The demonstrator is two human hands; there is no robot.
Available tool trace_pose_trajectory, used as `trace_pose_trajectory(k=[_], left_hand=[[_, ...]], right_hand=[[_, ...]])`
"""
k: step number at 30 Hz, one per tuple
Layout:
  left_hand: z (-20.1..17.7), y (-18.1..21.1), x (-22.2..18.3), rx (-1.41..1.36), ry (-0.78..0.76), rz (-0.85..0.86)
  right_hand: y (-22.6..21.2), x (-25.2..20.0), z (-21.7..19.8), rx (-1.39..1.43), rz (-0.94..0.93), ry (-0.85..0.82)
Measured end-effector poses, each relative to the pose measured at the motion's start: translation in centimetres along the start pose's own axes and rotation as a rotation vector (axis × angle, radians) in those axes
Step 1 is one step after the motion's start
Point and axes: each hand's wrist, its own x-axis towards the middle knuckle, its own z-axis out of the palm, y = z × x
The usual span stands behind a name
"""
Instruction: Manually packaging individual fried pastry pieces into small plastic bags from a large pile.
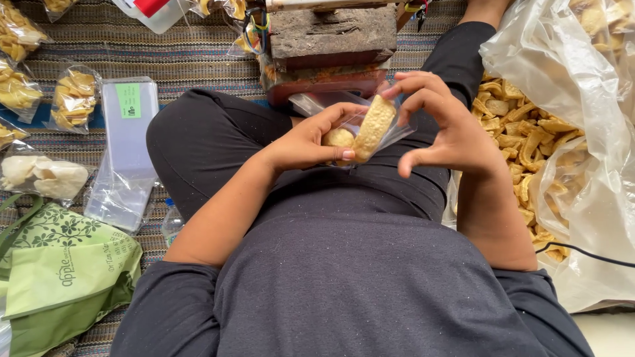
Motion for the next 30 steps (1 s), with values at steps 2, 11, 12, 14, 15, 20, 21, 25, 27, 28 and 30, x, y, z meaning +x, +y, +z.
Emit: trace_pose_trajectory(k=[2,11,12,14,15,20,21,25,27,28,30], left_hand=[[0.1,1.3,-0.2,0.161,-0.046,-0.041],[-0.8,-0.8,-0.5,0.356,0.044,-0.121],[-1.2,-1.1,-0.5,0.356,0.020,-0.116],[-2.3,-3.4,0.0,0.267,0.132,-0.102],[-2.8,-4.6,0.3,0.176,0.242,-0.089],[-1.9,-4.1,0.1,0.112,0.190,-0.019],[-1.8,-4.1,0.1,0.026,0.134,-0.008],[-2.6,-4.9,0.3,-0.014,0.125,-0.016],[-3.4,-5.6,0.7,-0.049,0.202,0.022],[-3.3,-5.2,0.7,-0.049,0.199,0.022],[-3.0,-4.6,0.5,0.031,0.132,0.002]], right_hand=[[1.4,-0.5,0.7,-0.002,0.029,0.058],[0.7,-0.7,0.7,-0.120,0.135,0.051],[1.1,-0.8,0.7,-0.155,0.150,0.036],[1.0,-0.6,0.6,-0.117,0.165,0.044],[1.0,-0.4,0.6,-0.077,0.181,0.052],[0.9,-0.3,0.5,-0.111,0.229,0.072],[1.1,-0.3,0.5,-0.099,0.241,0.069],[1.9,-0.4,0.6,-0.084,0.220,0.076],[2.4,-0.5,0.7,-0.116,0.131,0.118],[2.1,-0.4,0.9,-0.118,0.132,0.121],[1.5,-0.3,1.2,-0.283,0.154,0.122]])
